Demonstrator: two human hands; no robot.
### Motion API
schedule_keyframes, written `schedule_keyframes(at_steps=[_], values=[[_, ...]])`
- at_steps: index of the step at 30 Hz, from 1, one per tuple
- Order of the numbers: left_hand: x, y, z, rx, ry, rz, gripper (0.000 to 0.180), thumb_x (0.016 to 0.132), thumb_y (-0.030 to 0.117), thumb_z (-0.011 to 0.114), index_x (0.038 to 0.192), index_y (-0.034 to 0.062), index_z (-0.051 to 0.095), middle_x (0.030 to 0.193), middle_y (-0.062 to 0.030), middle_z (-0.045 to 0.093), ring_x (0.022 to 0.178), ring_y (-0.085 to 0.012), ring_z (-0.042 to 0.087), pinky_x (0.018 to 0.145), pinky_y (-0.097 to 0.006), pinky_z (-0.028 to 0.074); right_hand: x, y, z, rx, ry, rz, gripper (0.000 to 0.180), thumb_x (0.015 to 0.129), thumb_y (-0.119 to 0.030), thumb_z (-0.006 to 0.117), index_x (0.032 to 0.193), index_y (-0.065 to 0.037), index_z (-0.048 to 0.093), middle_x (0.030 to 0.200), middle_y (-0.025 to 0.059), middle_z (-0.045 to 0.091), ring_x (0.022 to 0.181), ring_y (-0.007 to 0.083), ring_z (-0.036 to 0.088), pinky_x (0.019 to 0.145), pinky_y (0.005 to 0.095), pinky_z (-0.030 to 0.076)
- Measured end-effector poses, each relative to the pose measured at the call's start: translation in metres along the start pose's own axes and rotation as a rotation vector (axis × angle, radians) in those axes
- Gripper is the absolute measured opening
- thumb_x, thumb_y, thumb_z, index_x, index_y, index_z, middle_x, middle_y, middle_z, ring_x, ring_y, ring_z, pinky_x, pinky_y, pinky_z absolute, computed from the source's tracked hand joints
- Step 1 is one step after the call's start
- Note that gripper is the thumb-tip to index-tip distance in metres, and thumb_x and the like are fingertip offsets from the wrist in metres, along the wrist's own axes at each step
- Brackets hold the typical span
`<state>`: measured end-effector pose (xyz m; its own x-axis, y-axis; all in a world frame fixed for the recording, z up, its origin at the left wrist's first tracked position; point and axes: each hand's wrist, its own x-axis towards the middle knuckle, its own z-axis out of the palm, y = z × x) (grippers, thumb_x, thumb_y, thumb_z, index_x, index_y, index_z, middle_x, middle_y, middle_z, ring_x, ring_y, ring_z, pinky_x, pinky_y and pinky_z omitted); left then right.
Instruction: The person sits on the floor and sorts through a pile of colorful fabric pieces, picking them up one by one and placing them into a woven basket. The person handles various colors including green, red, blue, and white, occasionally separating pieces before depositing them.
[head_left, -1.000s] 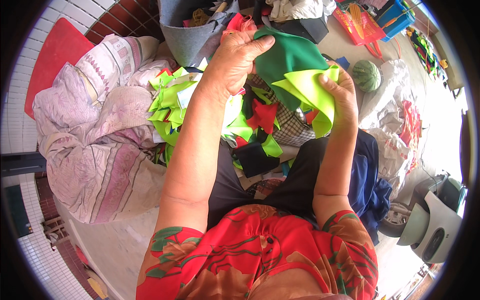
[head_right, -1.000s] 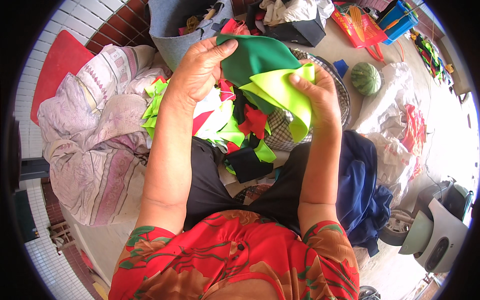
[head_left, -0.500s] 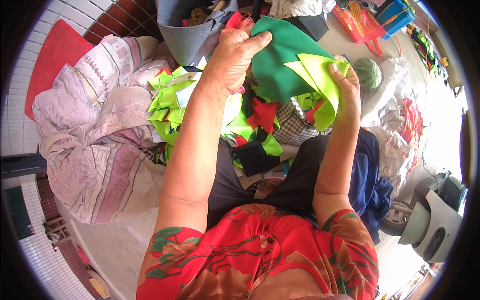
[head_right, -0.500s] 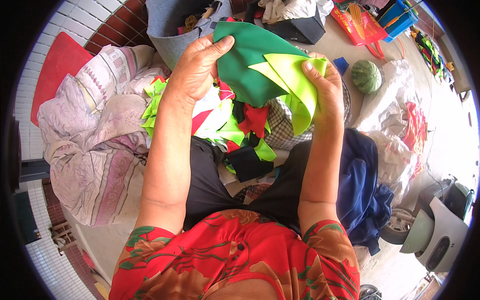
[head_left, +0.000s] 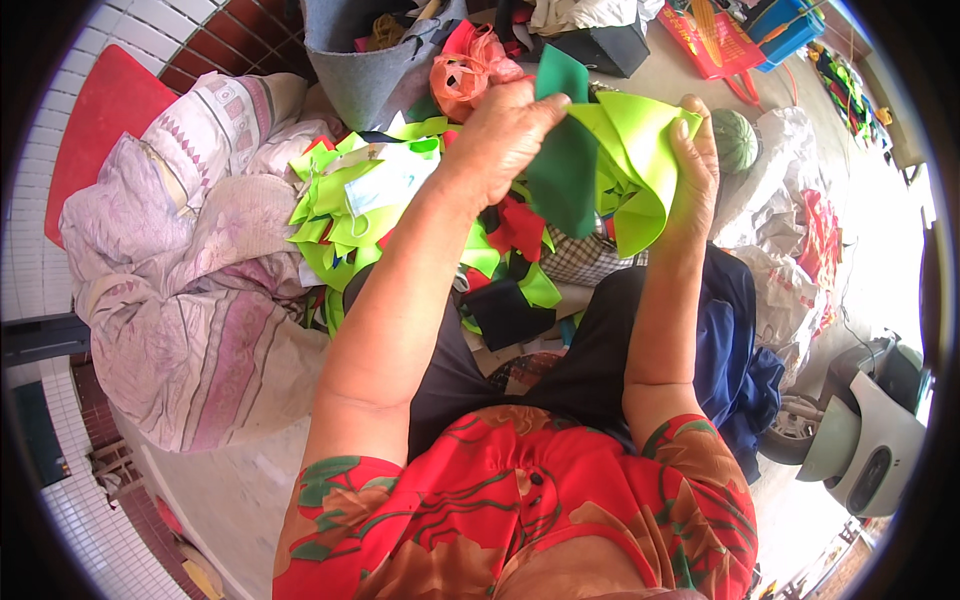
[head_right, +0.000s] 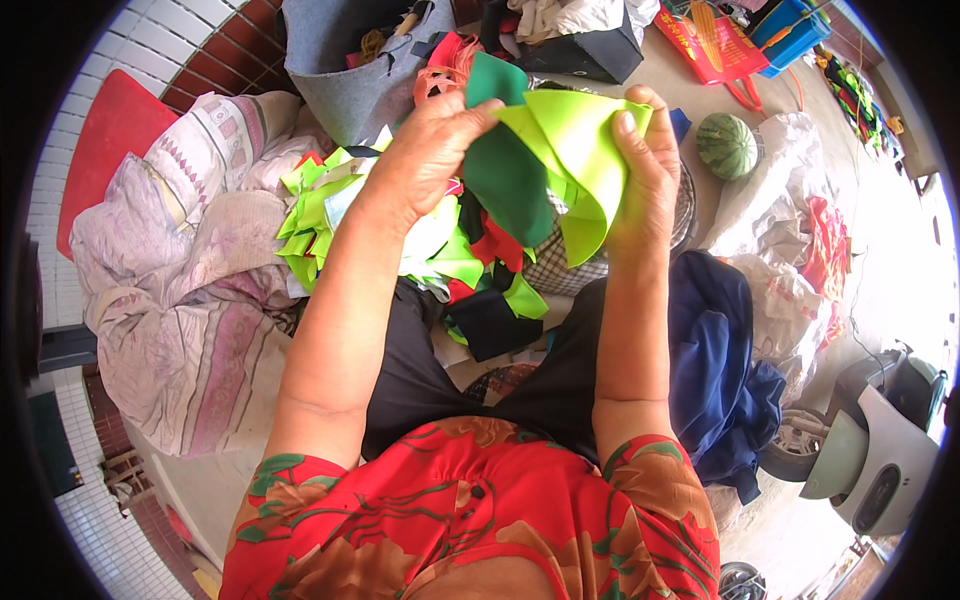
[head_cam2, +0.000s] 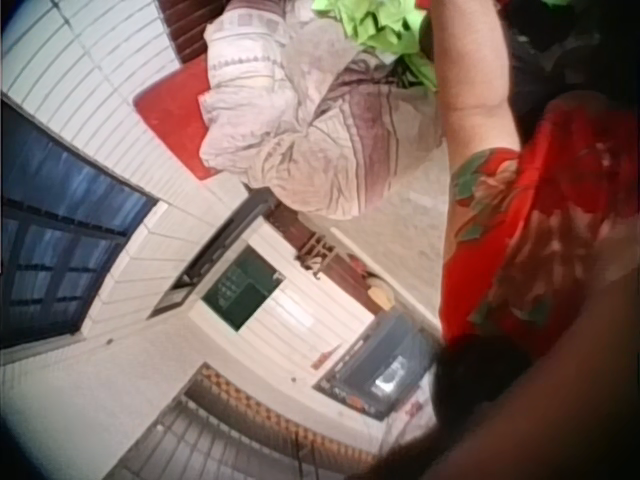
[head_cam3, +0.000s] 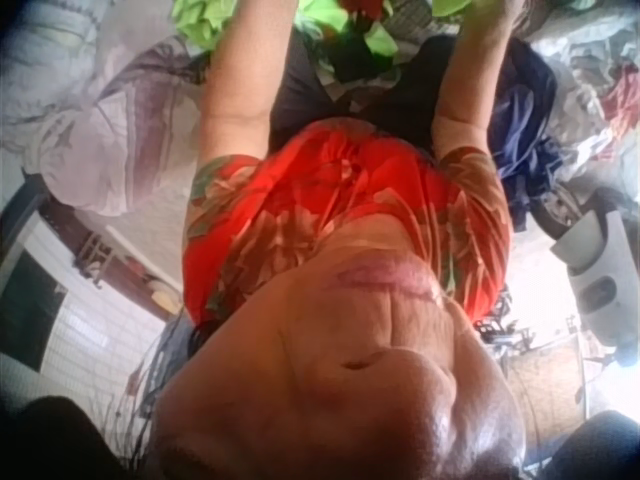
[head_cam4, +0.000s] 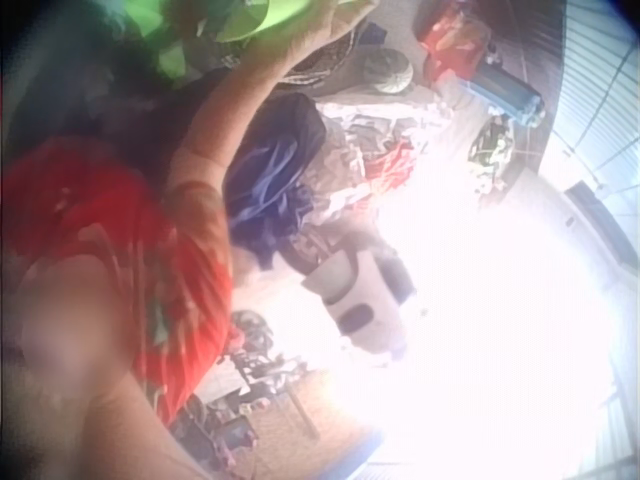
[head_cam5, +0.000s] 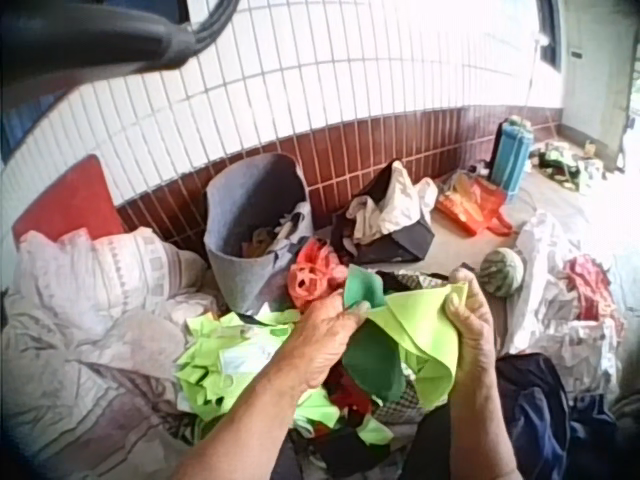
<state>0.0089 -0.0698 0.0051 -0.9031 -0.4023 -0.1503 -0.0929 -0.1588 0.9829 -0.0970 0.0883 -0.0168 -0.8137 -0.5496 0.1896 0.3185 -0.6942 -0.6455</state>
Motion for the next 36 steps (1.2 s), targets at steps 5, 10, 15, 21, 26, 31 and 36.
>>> schedule_keyframes(at_steps=[5, 10, 15, 21, 26, 31, 36], values=[[-0.008, 0.001, 0.021, -0.42, -0.104, -0.04, 0.026, 0.091, 0.022, 0.054, 0.104, -0.0007, 0.058, 0.096, -0.0072, 0.064, 0.081, -0.0142, 0.063, 0.071, -0.028, 0.052, 0.002, 0.012, 0.004, -0.254, 0.036, -0.096, 0.029, 0.085, 0.001, 0.057, 0.112, -0.005, 0.049, 0.092, 0.0062, 0.059, 0.083, 0.0128, 0.058, 0.074, 0.0235, 0.049], [-0.008, 0.006, 0.02, -0.655, -0.082, -0.13, 0.033, 0.091, 0.031, 0.055, 0.104, 0.0009, 0.057, 0.093, -0.0086, 0.064, 0.077, -0.0163, 0.064, 0.063, -0.033, 0.055, 0.002, 0.01, 0.008, -0.26, 0.063, -0.117, 0.032, 0.084, 0.003, 0.057, 0.114, -0.004, 0.05, 0.097, 0.0087, 0.061, 0.083, 0.0139, 0.06, 0.073, 0.0239, 0.05], [-0.004, -0.001, 0.022, -0.507, -0.114, -0.091, 0.026, 0.089, 0.021, 0.058, 0.101, -0.0024, 0.058, 0.089, -0.0089, 0.065, 0.071, -0.0142, 0.064, 0.061, -0.029, 0.055, 0.006, 0.018, -0.004, -0.217, 0.063, -0.05, 0.016, 0.086, -0.001, 0.059, 0.102, -0.002, 0.057, 0.097, 0.0067, 0.061, 0.085, 0.0121, 0.059, 0.075, 0.0227, 0.049], [-0.009, 0.003, 0.02, -0.329, -0.032, 0.03, 0.02, 0.089, 0.013, 0.057, 0.097, -0.0047, 0.061, 0.084, -0.0067, 0.064, 0.069, -0.0097, 0.062, 0.058, -0.023, 0.052, 0.007, 0.012, 0.001, -0.686, -0.081, -0.111, 0.047, 0.082, -0.031, 0.065, 0.114, 0.001, 0.054, 0.121, 0.0114, 0.05, 0.107, 0.018, 0.051, 0.088, 0.0301, 0.043], [-0.005, -0.004, 0.016, -0.126, -0.073, 0.063, 0.025, 0.09, 0.024, 0.056, 0.103, 0.0022, 0.058, 0.086, -0.0025, 0.063, 0.073, -0.0084, 0.062, 0.062, -0.022, 0.051, -0.002, 0.016, 0.01, -0.744, -0.293, -0.029, 0.064, 0.073, -0.037, 0.073, 0.12, 0.003, 0.053, 0.127, 0.0103, 0.044, 0.114, 0.0209, 0.046, 0.094, 0.0324, 0.039], [-0.004, 0.002, 0.027, -0.276, 0.017, 0.118, 0.022, 0.091, 0.017, 0.055, 0.083, -0.0026, 0.061, 0.065, 0.0013, 0.055, 0.052, -0.0031, 0.047, 0.044, -0.021, 0.037, -0.008, 0.025, 0.01, -0.439, -0.084, 0.219, 0.043, 0.089, -0.031, 0.058, 0.118, 0.001, 0.055, 0.106, 0.0082, 0.06, 0.094, 0.0134, 0.057, 0.082, 0.0266, 0.046], [-0.009, 0.014, 0.005, -0.301, 0.065, 0.181, 0.018, 0.09, 0.016, 0.054, 0.092, -0.0019, 0.059, 0.084, -0.0042, 0.061, 0.071, -0.0094, 0.057, 0.065, -0.025, 0.049, 0.005, 0.021, 0.007, -0.008, 0.126, 0.154, 0.042, 0.097, -0.03, 0.039, 0.123, 0.003, 0.049, 0.114, 0.0138, 0.057, 0.101, 0.0218, 0.057, 0.087, 0.0331, 0.046]])
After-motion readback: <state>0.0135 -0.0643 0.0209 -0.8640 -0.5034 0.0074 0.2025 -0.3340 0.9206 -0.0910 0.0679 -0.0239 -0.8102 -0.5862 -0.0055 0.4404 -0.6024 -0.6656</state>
